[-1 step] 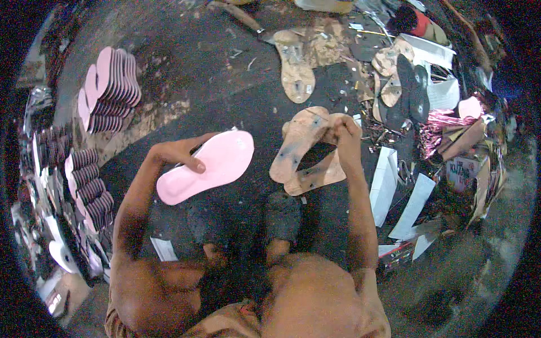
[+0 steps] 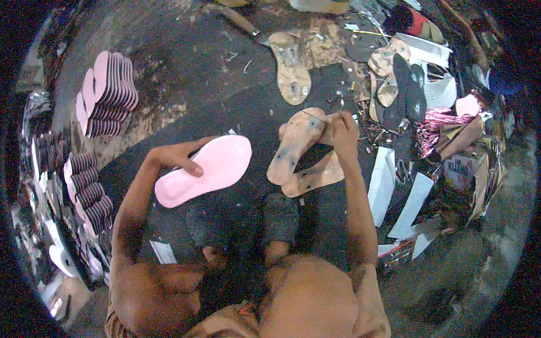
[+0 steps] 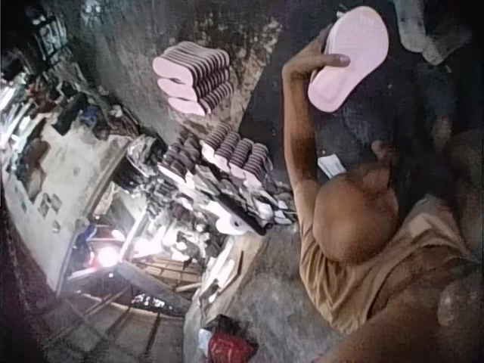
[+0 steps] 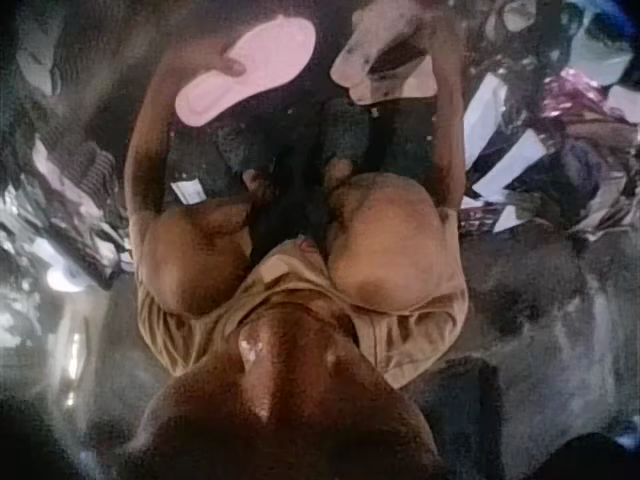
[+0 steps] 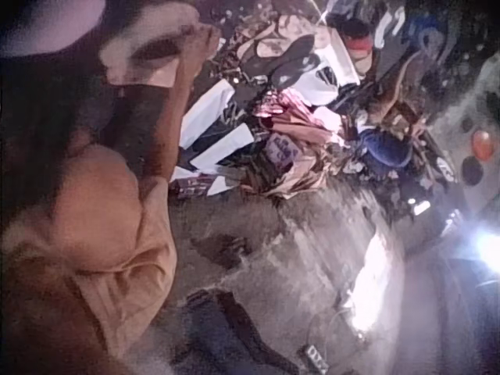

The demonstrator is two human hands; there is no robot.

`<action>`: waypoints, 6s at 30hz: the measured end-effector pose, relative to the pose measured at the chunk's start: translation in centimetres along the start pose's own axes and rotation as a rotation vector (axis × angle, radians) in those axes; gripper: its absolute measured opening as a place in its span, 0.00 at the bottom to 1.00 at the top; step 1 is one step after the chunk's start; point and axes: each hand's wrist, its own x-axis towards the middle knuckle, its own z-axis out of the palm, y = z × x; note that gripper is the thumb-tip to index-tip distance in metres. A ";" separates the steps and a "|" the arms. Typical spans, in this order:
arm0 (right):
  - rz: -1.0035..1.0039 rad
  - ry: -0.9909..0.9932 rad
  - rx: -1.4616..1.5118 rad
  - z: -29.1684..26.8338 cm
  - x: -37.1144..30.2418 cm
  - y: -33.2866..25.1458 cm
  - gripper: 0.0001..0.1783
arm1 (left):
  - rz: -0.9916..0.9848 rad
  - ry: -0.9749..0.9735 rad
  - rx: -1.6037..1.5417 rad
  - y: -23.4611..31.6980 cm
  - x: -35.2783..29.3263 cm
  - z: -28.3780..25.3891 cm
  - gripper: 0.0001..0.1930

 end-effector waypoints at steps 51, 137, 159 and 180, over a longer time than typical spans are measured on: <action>-0.832 -0.015 -0.423 11.2 -11.2 -17.2 0.11 | 0.307 1.086 0.692 0.3 -9.3 13.9 0.42; -0.466 -0.010 0.103 13.8 -14.7 -17.9 0.11 | 0.390 1.276 0.670 0.4 -9.5 9.5 0.45; -0.853 -0.090 -0.162 16.9 -12.1 -16.5 0.10 | 0.327 1.022 0.455 -2.8 -8.2 11.3 0.50; -0.660 -0.110 0.128 17.3 -15.8 -18.1 0.09 | 0.393 1.272 0.777 -1.0 -7.8 5.0 0.40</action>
